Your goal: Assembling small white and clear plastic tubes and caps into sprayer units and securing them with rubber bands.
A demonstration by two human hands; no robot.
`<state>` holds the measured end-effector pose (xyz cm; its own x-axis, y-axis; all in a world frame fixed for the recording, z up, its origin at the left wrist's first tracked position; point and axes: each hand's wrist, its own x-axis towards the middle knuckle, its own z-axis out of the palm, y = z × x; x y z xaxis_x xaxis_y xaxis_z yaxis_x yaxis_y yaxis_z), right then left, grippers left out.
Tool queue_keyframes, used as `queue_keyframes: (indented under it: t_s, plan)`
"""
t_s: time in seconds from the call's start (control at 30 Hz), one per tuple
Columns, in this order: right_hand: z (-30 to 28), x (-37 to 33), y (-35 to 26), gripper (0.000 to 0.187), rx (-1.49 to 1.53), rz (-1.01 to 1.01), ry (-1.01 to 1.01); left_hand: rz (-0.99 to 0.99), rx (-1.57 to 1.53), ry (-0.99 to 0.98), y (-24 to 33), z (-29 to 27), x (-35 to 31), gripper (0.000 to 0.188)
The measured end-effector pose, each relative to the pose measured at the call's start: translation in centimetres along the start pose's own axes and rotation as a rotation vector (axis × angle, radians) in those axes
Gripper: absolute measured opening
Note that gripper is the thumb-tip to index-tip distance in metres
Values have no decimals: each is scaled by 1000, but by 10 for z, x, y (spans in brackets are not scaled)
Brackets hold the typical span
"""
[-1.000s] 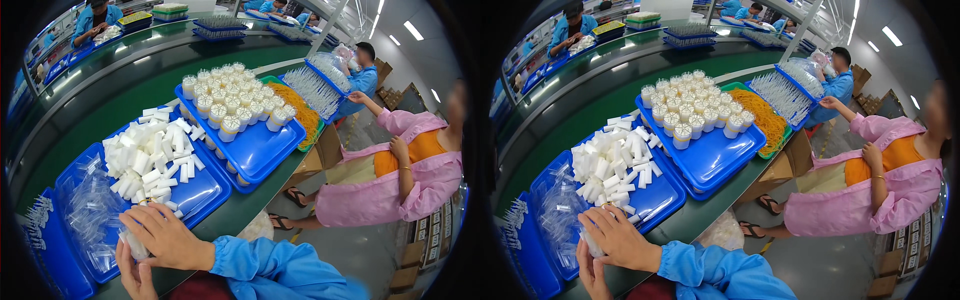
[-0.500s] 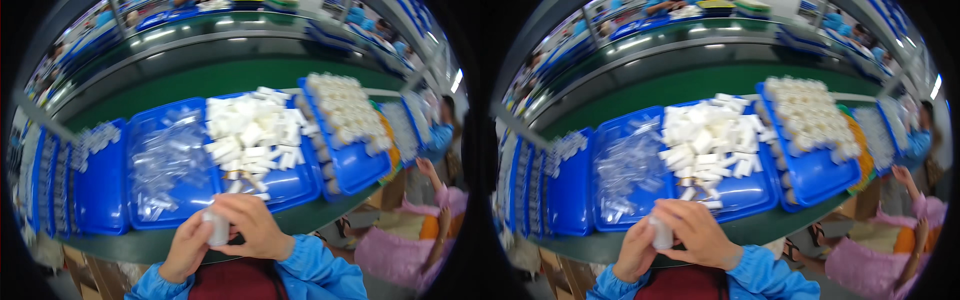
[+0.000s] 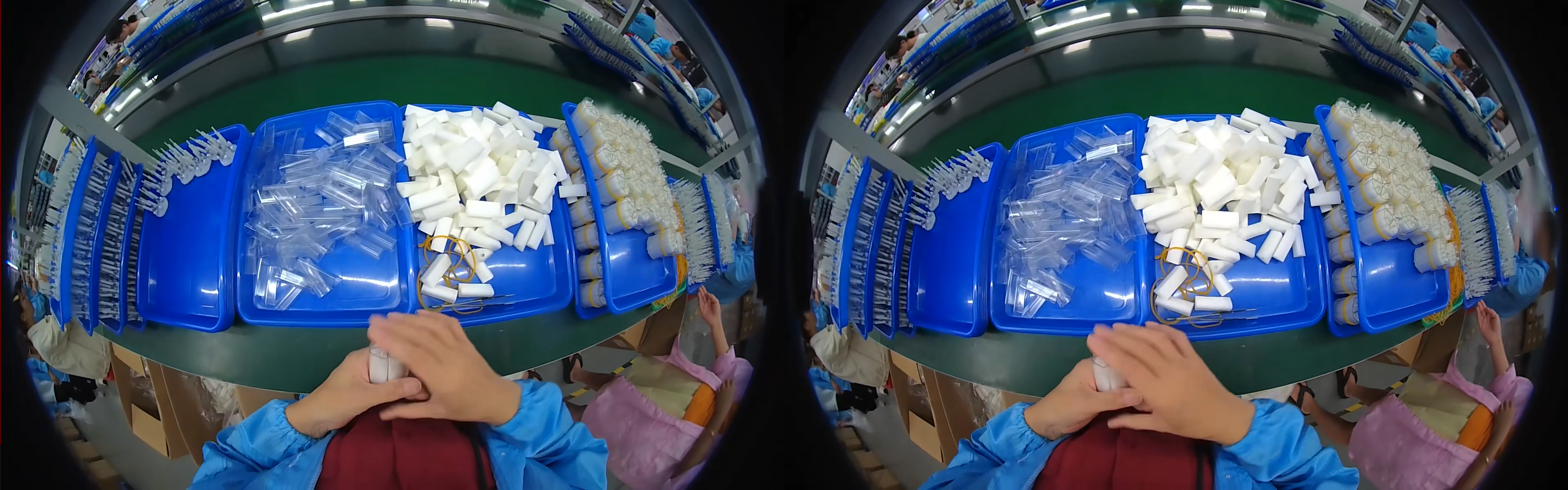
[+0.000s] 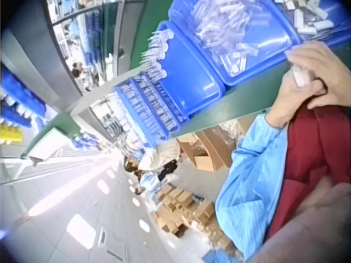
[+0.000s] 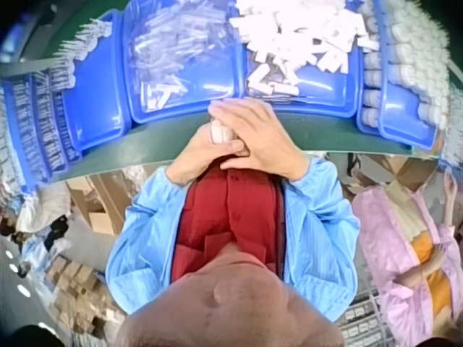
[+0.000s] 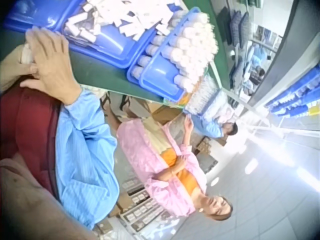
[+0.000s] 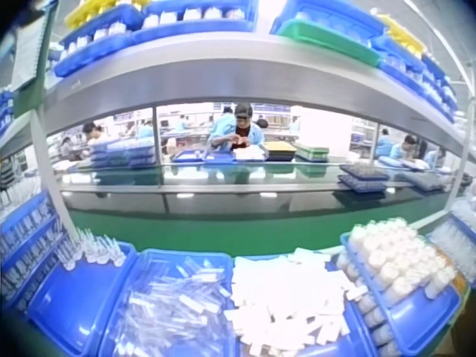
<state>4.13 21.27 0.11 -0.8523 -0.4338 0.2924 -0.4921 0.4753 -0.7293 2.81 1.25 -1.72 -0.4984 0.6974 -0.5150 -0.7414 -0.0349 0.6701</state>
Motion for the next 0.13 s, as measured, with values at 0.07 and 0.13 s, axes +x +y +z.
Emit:
queue_keyframes:
  t_s: [0.07, 0.13]
  plan:
    - [-19, 3, 11, 64, -2, 28, 70, 101, 241, 100, 5, -3, -2, 43]
    - [-27, 6, 24, 61, -65, -3, 137, 185, 450, 206, 8, -5, -2, 45]
